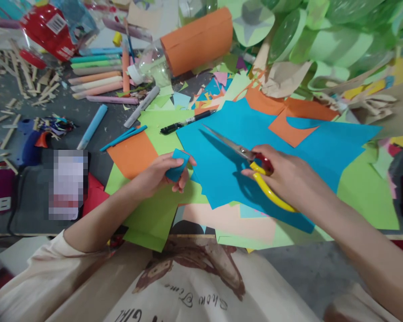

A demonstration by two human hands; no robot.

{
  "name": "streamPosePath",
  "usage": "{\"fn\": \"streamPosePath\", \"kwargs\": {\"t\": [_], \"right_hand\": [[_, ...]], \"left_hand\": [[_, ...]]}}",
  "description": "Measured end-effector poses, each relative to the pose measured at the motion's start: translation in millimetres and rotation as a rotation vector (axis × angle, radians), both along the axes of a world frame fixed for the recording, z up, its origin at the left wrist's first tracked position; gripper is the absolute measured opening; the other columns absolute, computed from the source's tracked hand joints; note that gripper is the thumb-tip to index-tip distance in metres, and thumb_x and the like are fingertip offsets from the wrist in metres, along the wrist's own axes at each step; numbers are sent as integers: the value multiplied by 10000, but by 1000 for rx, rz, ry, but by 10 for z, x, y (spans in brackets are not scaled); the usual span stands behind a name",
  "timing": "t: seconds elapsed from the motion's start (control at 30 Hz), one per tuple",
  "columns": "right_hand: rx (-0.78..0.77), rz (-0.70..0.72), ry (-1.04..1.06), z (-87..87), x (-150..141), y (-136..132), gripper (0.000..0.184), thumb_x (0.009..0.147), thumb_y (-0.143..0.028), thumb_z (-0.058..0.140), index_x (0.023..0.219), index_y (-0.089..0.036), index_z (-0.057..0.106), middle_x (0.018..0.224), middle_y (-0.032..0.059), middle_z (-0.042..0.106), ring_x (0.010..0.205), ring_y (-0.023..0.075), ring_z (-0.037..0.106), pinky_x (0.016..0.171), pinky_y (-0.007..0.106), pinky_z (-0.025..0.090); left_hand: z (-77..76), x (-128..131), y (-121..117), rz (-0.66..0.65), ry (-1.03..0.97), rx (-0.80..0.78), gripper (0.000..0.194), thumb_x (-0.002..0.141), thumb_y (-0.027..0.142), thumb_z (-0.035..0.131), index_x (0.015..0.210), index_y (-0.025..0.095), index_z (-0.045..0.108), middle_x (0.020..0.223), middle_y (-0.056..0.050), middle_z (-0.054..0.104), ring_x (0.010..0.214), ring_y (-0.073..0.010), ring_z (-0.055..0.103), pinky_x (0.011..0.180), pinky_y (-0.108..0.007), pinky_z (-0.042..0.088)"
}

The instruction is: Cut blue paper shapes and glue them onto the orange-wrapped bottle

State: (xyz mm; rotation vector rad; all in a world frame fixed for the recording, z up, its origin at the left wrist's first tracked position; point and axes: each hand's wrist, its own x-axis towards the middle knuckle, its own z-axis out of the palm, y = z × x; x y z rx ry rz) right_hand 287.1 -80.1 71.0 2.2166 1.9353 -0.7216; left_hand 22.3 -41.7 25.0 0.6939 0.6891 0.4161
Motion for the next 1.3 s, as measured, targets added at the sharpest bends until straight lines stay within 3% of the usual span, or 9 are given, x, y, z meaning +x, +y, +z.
{"fn": "streamPosePath", "kwargs": {"t": [0.2,0.33,0.43,0.5,0.6,0.7,0.8,1.1,1.3], "right_hand": [[76,11,-195,-143,431,92,400,879,-478,591,1201,-245,627,1074,166,726,898,299,678,607,327,434],[203,83,-128,-67,560,90,494,918,-614,465,1183,-241,649,1057,166,722,914,277,681,613,348,446],[353,-17,51,13,242,122,482,890,-634,489,1089,-233,667,960,131,740,840,256,688,682,379,486],[353,-42,351,-12,-125,151,357,872,-532,561,990,-219,687,917,101,743,791,226,680,709,370,508],[197,27,762,-180,-662,206,205,860,-390,581,871,-203,665,908,71,720,753,183,642,646,306,487],[184,35,985,-389,-955,266,220,851,-366,572,707,-199,575,717,19,593,647,139,535,572,271,409],[187,18,1093,-527,-1005,300,230,830,-334,575,648,-206,515,643,-12,487,608,123,460,549,266,363],[200,3,1154,-623,-949,289,211,812,-341,614,670,-201,543,643,-27,501,531,97,436,518,266,336],[181,-113,1227,-579,-952,304,320,770,-462,699,650,-214,536,579,-43,499,476,95,449,479,258,356]], "left_hand": [[-60,25,-12,188,24,119,218,823,365,597,817,201,454,734,-29,735,594,-149,662,617,-297,529],[-70,35,-19,307,165,343,252,829,426,638,803,192,549,857,-50,717,771,-162,667,699,-302,524],[-88,28,-19,390,305,522,283,805,447,693,730,195,589,779,-15,617,694,-119,571,611,-257,462],[-103,21,-13,426,343,569,317,797,465,706,695,194,578,696,9,533,618,-98,499,557,-246,417],[-119,15,8,441,325,578,317,769,470,740,761,197,577,668,27,516,596,-90,484,549,-233,406],[-127,8,41,463,326,606,355,724,443,789,880,203,580,702,28,554,637,-95,533,574,-218,423],[-130,-10,73,460,356,670,361,717,411,799,921,206,582,645,55,505,592,-84,522,545,-204,406],[-196,-62,94,452,416,915,367,773,423,752,1028,213,592,629,67,513,571,-73,544,518,-176,427],[-274,-96,91,438,477,1157,260,872,421,646,1026,213,653,940,-30,683,736,-97,630,676,-206,524]]}}
